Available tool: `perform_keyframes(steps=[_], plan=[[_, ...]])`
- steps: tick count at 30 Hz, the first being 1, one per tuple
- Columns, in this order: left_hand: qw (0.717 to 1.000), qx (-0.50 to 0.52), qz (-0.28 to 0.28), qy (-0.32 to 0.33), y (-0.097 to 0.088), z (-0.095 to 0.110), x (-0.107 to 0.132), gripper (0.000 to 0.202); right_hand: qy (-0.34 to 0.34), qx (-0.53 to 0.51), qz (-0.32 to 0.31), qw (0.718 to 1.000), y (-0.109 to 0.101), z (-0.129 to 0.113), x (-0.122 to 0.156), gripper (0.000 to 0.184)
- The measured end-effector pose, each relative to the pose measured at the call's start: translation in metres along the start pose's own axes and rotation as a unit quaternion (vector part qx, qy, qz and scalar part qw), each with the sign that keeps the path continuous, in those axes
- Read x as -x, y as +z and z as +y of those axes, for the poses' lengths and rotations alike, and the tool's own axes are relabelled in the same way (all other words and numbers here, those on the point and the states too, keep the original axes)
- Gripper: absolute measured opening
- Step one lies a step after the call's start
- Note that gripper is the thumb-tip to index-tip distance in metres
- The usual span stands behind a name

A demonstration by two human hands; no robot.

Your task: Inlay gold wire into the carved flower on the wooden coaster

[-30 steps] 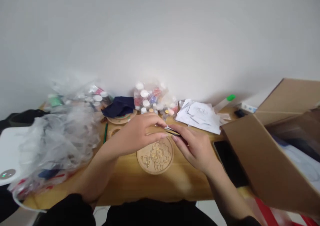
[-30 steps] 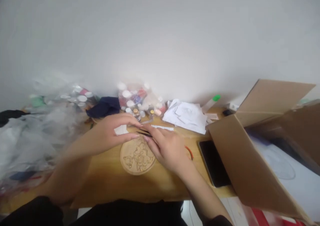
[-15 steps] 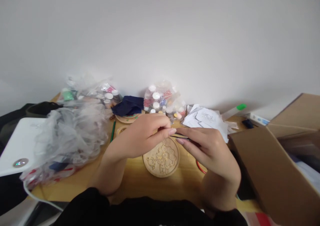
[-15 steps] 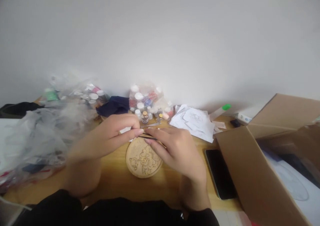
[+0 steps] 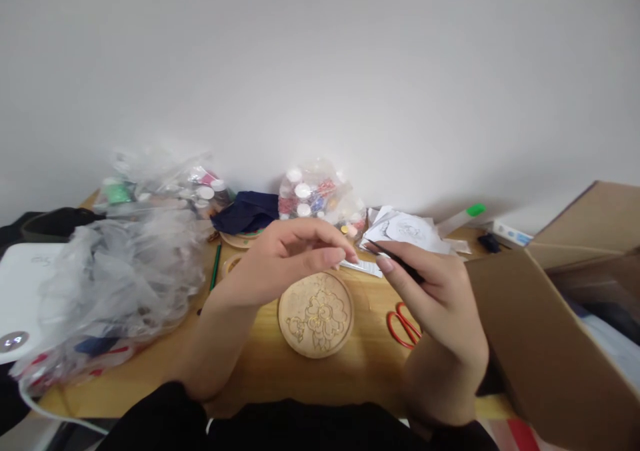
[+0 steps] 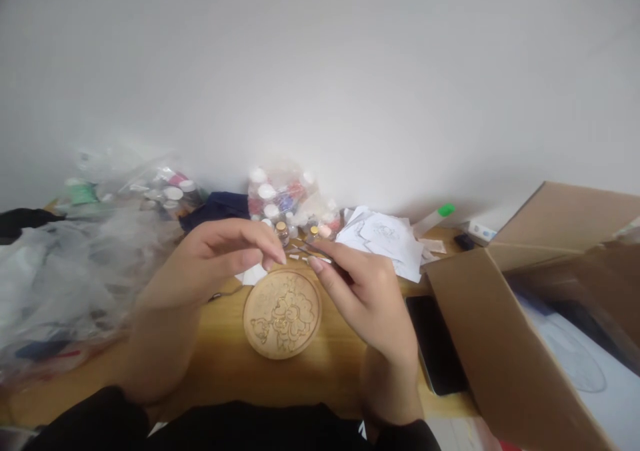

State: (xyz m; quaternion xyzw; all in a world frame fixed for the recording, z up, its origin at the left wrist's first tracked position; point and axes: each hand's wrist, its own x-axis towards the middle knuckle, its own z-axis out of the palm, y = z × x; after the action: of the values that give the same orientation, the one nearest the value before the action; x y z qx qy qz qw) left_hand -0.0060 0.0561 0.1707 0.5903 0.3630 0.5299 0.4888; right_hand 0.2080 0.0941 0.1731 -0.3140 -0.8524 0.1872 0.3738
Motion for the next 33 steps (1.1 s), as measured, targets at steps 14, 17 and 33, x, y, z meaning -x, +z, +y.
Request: perform_keyframes(steps=[14, 17, 33], plan=[[0.973, 0.205, 0.056, -0.087, 0.016, -0.009, 0.000, 0.021, 0.035, -0.059, 0.078, 0.995, 0.003, 0.001, 0.008, 0.027], [0.986, 0.119, 0.053, -0.106, 0.019, -0.011, 0.004, 0.033, 0.000, -0.021, 0.121, 0.992, 0.001, -0.003, 0.010, 0.031], [0.987, 0.057, 0.122, 0.091, 0.036, -0.013, 0.005, 0.009, -0.132, 0.025, 0.134, 0.982, -0.008, -0.017, 0.006, 0.039]])
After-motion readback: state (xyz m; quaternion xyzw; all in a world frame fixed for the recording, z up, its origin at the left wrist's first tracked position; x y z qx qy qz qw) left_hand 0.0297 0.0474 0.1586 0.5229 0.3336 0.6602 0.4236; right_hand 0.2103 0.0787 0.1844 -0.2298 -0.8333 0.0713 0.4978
